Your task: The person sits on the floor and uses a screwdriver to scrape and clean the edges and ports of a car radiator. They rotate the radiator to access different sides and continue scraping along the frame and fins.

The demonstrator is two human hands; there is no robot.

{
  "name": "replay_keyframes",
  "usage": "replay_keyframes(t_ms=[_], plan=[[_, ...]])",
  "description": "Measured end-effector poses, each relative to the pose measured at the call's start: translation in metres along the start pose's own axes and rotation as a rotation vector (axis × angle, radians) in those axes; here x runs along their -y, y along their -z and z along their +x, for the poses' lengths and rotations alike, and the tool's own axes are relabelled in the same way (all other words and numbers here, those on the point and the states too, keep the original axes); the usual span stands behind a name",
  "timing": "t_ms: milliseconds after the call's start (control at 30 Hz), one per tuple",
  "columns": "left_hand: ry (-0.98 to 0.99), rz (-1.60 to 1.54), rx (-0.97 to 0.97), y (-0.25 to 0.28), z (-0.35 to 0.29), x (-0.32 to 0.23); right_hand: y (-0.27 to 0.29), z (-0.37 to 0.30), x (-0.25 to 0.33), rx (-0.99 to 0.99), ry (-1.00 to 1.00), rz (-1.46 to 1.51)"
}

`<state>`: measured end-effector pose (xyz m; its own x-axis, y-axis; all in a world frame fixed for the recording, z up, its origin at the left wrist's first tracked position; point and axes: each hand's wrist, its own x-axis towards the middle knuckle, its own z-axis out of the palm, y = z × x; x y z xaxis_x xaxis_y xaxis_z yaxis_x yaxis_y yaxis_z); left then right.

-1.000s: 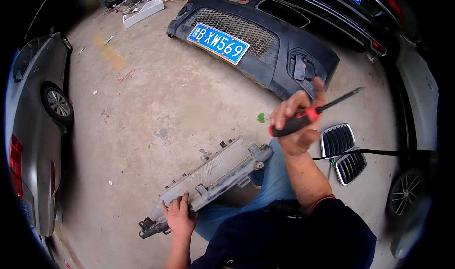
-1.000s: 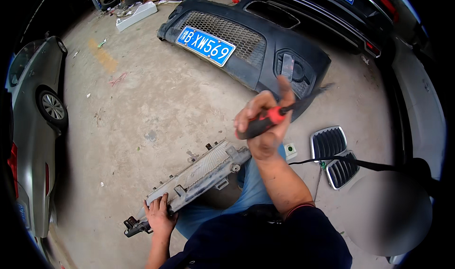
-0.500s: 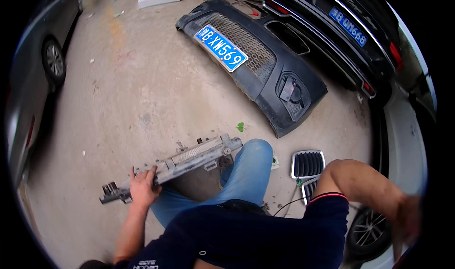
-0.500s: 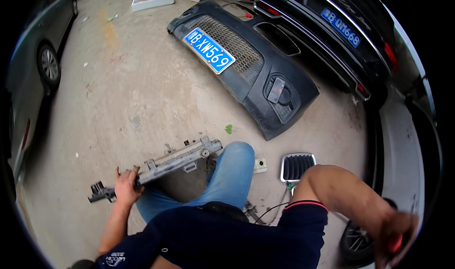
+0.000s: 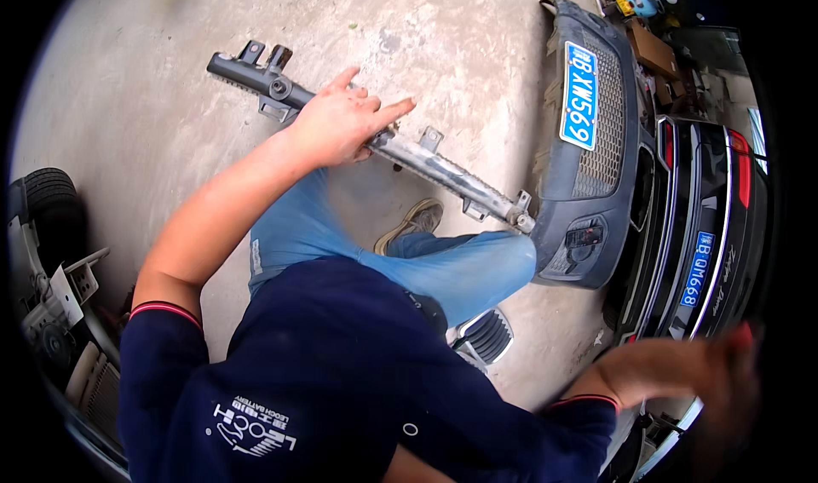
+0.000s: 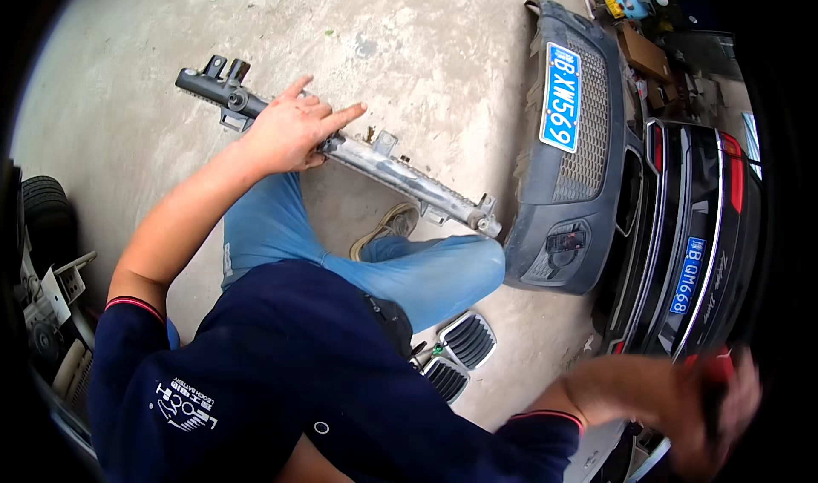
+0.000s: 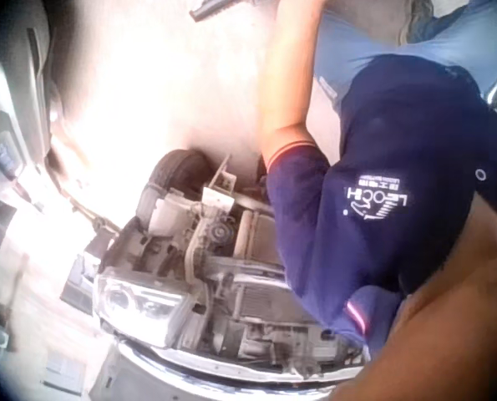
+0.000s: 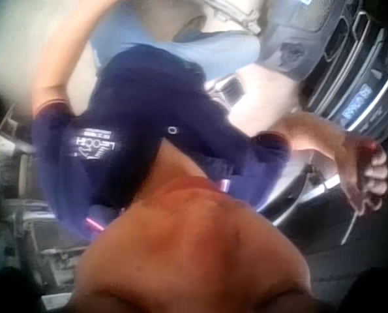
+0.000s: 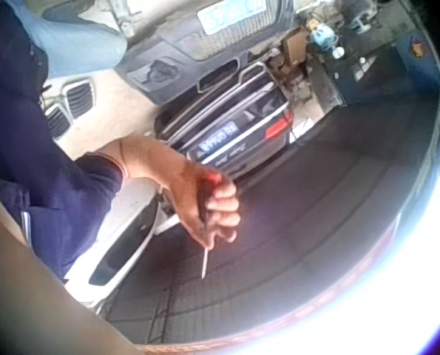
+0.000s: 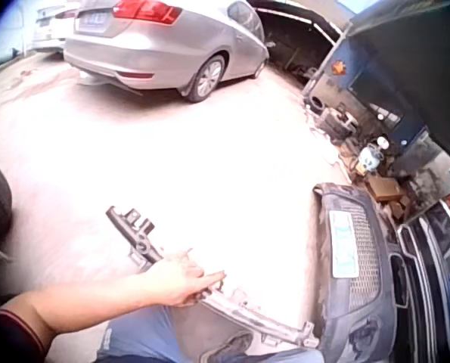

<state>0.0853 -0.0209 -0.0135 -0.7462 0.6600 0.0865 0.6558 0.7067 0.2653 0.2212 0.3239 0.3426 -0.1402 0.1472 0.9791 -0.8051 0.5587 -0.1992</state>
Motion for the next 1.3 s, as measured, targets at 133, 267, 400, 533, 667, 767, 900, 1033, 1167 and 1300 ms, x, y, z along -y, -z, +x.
replay_keyframes(t_ms=[133,267,400,533,667,767,900,1033,1167,1300], plan=[[-0.052,0.09,-0.277,-0.014,-0.007,0.001,-0.002,-0.161,-0.082,0.407,-1.343,-0.225],[0.06,-0.039,-0.218,-0.026,-0.006,0.004,-0.001,-0.247,-0.067,0.772,-1.671,-0.003],[0.063,-0.045,-0.148,-0.018,-0.007,0.005,-0.021,-0.262,-0.057,0.955,-1.249,-0.074],[0.065,-0.062,-0.174,-0.024,-0.01,0.008,-0.034,-0.266,-0.062,0.632,-1.096,-0.121],[0.068,-0.051,-0.195,-0.023,-0.007,0.008,-0.049,-0.261,-0.104,0.376,-0.925,0.077],[0.068,-0.065,-0.237,-0.024,-0.006,0.011,-0.106,-0.252,-0.113,0.228,-1.064,0.496],[0.08,-0.084,-0.35,-0.036,-0.009,0.009,-0.15,-0.244,-0.13,0.414,-1.167,0.832],[0.051,-0.008,-0.454,-0.054,-0.006,0.011,-0.184,-0.259,-0.134,0.639,-1.298,0.844],[0.072,-0.071,-0.499,-0.055,-0.006,0.016,-0.202,-0.268,-0.134,0.708,-1.42,0.813],[0.144,-0.153,-0.592,-0.061,0.0,0.01,-0.211,-0.27,-0.117,0.723,-1.445,0.646]])
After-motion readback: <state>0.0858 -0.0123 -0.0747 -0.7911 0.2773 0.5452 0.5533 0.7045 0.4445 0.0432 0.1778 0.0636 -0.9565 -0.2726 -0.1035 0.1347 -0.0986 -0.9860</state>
